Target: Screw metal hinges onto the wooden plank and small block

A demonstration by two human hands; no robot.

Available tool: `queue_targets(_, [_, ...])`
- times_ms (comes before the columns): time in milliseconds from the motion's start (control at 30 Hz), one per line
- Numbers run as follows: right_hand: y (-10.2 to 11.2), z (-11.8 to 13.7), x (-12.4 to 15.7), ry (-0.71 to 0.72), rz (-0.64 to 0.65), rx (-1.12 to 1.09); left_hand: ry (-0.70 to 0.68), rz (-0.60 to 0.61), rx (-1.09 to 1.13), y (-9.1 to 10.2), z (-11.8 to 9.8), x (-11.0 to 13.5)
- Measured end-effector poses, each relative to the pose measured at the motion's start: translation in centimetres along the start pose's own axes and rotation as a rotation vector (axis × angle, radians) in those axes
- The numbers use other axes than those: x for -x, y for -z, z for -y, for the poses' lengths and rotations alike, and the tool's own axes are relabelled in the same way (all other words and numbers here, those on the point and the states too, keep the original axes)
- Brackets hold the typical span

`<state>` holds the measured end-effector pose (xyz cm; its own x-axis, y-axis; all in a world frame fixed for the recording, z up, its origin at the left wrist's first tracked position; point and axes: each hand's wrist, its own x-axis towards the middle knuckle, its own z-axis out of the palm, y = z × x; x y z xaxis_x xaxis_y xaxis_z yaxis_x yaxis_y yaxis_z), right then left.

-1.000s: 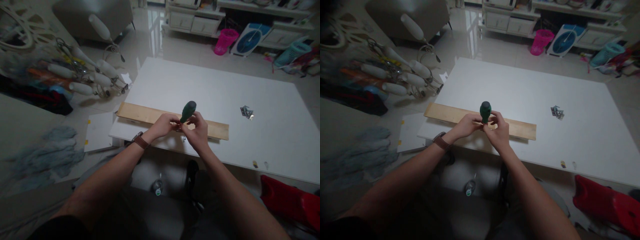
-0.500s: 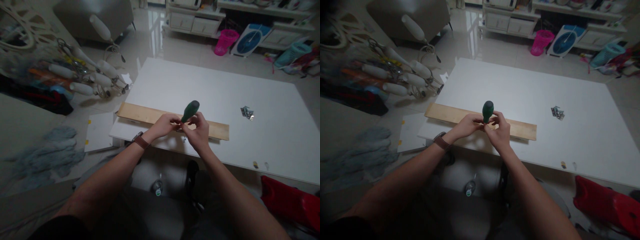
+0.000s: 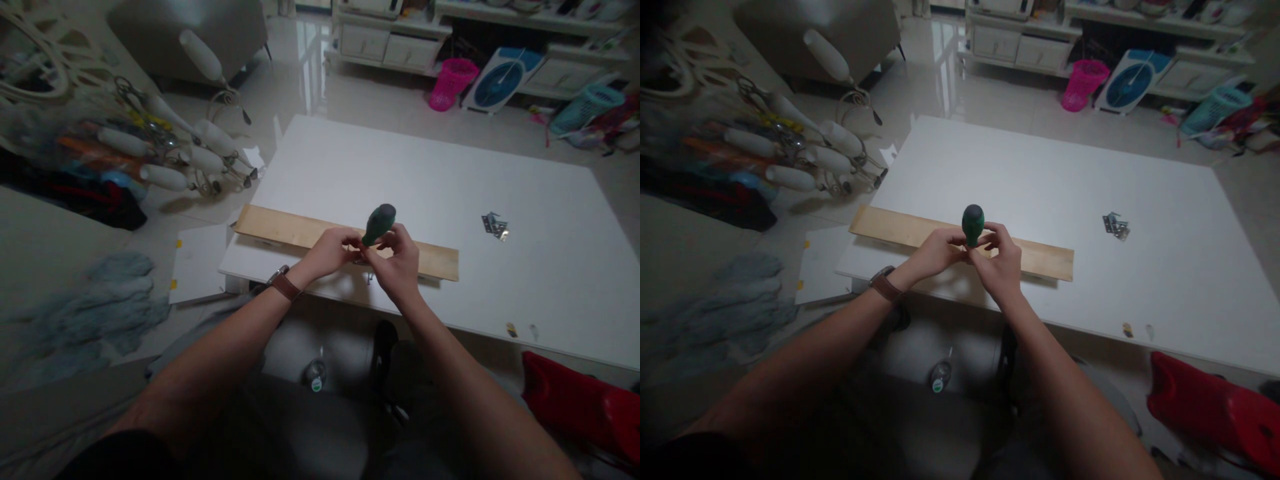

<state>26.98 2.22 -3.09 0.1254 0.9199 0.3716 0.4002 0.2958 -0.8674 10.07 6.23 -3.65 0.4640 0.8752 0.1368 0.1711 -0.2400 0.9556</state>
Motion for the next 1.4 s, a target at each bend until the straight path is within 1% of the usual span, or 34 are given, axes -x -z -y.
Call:
queue_targets(67, [0.02,0.07,0.11,0.013,-0.001,-0.003,0.002,0.035,0.035,0.23,-0.29,-0.07])
queue_targets(133, [0.01,0.09,0.15,0.024,0.01,-0.012,-0.001,0.04,0.043,0.38,-0.42,-0.13])
queue_targets(267, [-0.07,0.05,-0.01,0.031,0.036,-0.024,-0.001,-0.014,0.003,0.17,-0.2,-0.1])
queue_targets(367, [-0.08,0.08,-0.15,0.005,0.031,-0.024,-0.002,-0.062,-0.036,-0.13,0.18,-0.04])
queue_targets(433, [-0.05,0.1,-0.15,-0.013,0.021,-0.03,-0.002,-0.07,-0.043,-0.2,0.38,-0.04])
queue_targets(500, [-0.01,0.09,-0.06,-0.015,0.011,-0.031,0.002,-0.048,-0.03,-0.1,0.42,-0.07])
queue_targets(600, [0.01,0.01,0.14,0.012,-0.002,-0.03,0.001,0.019,0.001,0.26,0.18,-0.14])
queue_targets(667, [-0.02,-0.06,0.22,0.025,-0.001,-0.037,-0.012,0.037,0.006,0.43,-0.04,-0.14])
queue_targets(867, [-0.18,-0.1,0.02,0.007,0.03,-0.045,-0.03,-0.063,-0.044,0.12,0.09,-0.01])
queue_targets(967, [-0.19,-0.13,-0.08,-0.009,0.015,-0.036,-0.02,-0.087,-0.061,-0.1,0.4,0.0])
queue_targets(1100, [-0.08,-0.19,0.08,0.002,-0.011,-0.049,0.003,-0.046,-0.048,-0.03,0.47,-0.16])
queue_targets(1233, [-0.01,-0.15,0.23,0.03,0.005,-0.07,-0.017,0.017,-0.018,0.3,0.15,-0.25])
queue_targets(1400, [-0.17,-0.31,0.02,0.012,0.042,-0.068,-0.047,-0.042,-0.046,0.14,0.07,-0.08])
